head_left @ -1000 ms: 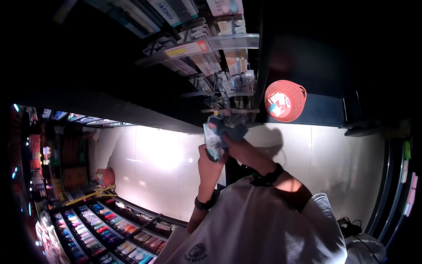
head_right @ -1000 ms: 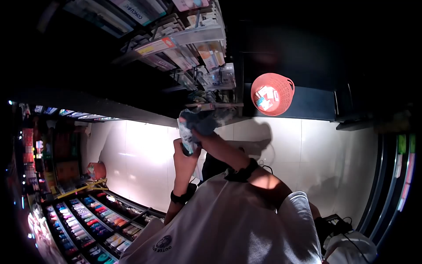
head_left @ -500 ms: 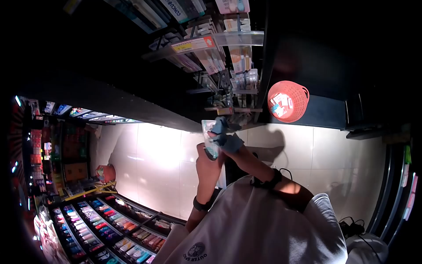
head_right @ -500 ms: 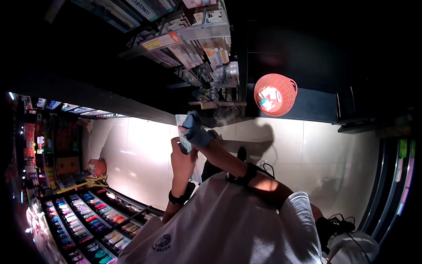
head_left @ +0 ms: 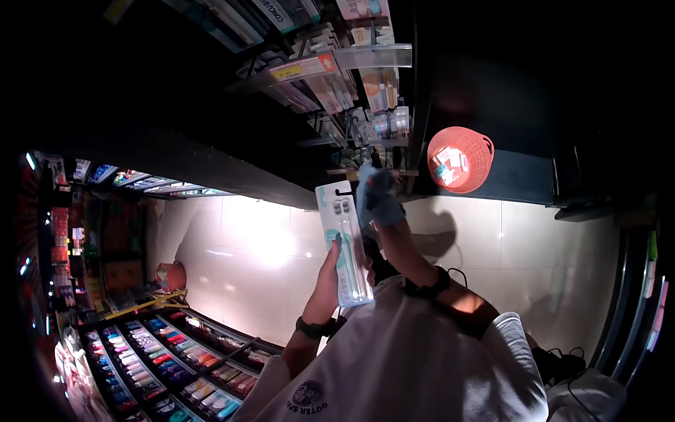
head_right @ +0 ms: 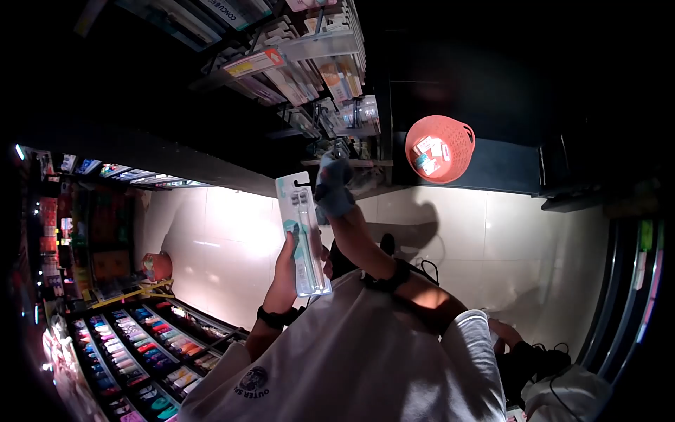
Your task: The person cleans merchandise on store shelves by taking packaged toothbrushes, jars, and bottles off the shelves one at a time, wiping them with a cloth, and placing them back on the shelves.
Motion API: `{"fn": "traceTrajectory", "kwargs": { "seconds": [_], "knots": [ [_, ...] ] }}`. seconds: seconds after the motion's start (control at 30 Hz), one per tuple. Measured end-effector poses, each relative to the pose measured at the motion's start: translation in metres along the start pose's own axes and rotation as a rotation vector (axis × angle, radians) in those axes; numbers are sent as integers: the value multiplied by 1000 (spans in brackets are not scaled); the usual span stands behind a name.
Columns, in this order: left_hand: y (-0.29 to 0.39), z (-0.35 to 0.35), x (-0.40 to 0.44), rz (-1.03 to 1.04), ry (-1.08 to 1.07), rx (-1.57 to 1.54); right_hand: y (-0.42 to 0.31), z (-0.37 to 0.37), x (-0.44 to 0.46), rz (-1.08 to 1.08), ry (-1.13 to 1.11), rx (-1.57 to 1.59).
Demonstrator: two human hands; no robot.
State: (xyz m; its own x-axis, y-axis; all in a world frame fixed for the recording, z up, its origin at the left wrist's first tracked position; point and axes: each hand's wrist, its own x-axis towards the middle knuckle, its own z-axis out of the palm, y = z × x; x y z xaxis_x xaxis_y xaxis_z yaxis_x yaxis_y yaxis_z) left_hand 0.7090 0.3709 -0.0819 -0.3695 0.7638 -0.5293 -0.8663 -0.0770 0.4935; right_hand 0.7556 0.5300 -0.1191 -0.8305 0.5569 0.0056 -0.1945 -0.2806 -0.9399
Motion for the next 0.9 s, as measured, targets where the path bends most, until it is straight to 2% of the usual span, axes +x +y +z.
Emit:
{"fn": "traceTrajectory", "kwargs": {
  "seconds": [0.03, 0.13, 0.17, 0.2, 0.27, 0.3, 0.4, 0.43, 0.47, 0.5, 0.53, 0.57, 0.7, 0.77, 0.8, 0.87, 0.9],
  "knots": [
    [0, 5, 1, 21, 53, 0, -2, -3, 3, -176, 25, -138],
    [-2, 7, 1, 45, 25, 34, -24, -1, 1, -166, -108, -170],
    [-2, 8, 3, 47, 26, 29, -30, -2, -1, -441, -214, -547],
    [-1, 10, 8, 142, 117, 27, -29, 1, -5, -439, -220, -547],
    [3, 14, 13, 329, 301, 29, -26, 12, -18, -660, -558, -886],
    [4, -6, 13, 341, 134, 58, -36, 15, -24, -628, -636, -890],
    [-5, -25, 14, 413, 167, 206, -55, 16, -25, -653, -650, -839],
    [-4, -9, 18, 438, 323, 338, -51, 16, -15, -670, -606, -787],
    [-12, 13, 15, 500, 433, 323, -52, 15, -11, -669, -612, -787],
    [-12, 19, 19, 509, 464, 361, -54, 14, -6, -617, -619, -788],
    [-11, 19, 21, 501, 435, 368, -55, 14, -3, -570, -627, -788],
    [-9, 17, 23, 490, 399, 363, -58, 19, -8, -571, -530, -750],
    [1, -5, 24, 397, 251, 182, -44, 13, -12, -631, -550, -790],
    [2, -25, 26, 357, 136, -32, -45, 10, -17, -648, -665, -729],
    [3, -31, 25, 353, 135, -35, -47, 9, -19, -644, -664, -732],
    [-2, -40, 25, 311, -16, -55, -52, 6, -23, -588, -761, -694],
    [-3, -31, 23, 318, 96, 16, -50, 5, -23, -601, -762, -702]
  ]
}}
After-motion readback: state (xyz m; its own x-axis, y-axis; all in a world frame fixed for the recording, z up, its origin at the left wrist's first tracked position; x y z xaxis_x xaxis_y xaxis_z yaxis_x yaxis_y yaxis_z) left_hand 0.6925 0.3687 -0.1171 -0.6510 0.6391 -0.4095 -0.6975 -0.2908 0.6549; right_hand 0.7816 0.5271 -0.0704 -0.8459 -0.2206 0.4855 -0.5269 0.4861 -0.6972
